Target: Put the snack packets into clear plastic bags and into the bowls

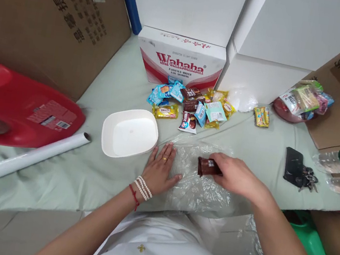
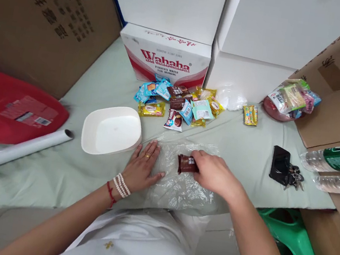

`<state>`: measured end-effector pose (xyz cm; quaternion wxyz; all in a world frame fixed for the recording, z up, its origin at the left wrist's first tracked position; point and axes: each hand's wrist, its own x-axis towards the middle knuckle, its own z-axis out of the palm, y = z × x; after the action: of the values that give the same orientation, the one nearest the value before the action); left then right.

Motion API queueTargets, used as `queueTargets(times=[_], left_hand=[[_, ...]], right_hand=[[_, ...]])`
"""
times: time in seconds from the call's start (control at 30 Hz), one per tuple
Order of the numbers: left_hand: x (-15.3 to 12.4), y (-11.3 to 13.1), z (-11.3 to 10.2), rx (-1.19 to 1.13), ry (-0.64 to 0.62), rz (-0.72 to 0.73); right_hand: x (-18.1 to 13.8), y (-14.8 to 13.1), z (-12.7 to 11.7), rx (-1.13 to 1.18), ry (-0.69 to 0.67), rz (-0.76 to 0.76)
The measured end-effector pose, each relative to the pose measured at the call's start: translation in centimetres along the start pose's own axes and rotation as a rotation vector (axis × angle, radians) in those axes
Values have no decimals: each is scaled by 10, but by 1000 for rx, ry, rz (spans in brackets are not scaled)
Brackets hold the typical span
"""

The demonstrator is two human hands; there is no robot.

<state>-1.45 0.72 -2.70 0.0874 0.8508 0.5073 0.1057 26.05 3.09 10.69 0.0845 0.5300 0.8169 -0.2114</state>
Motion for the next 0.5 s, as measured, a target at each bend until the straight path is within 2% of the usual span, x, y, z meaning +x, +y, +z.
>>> queueTargets(times=[0.13,0.2,0.27,0.37,0.43,0.5], left_hand=[[-1,-4,-2,-66,38,15],[-8,-5,-11,-113,94,41],[-21,-3,-25,-158,138,114],[-44,4,-40,-233,108,373],[-55,8,-41,-271,52,508],[-59,9,-35,-308,9,512]], right_hand=[[7,-21,26,-103,-94,56],[1,-17,36,-31,-45,58],[-20,-5,46,115,72,13],[-65,22,68,284,186,-117],[-87,38,87,307,217,-156],[-98,50,105,319,278,-154]])
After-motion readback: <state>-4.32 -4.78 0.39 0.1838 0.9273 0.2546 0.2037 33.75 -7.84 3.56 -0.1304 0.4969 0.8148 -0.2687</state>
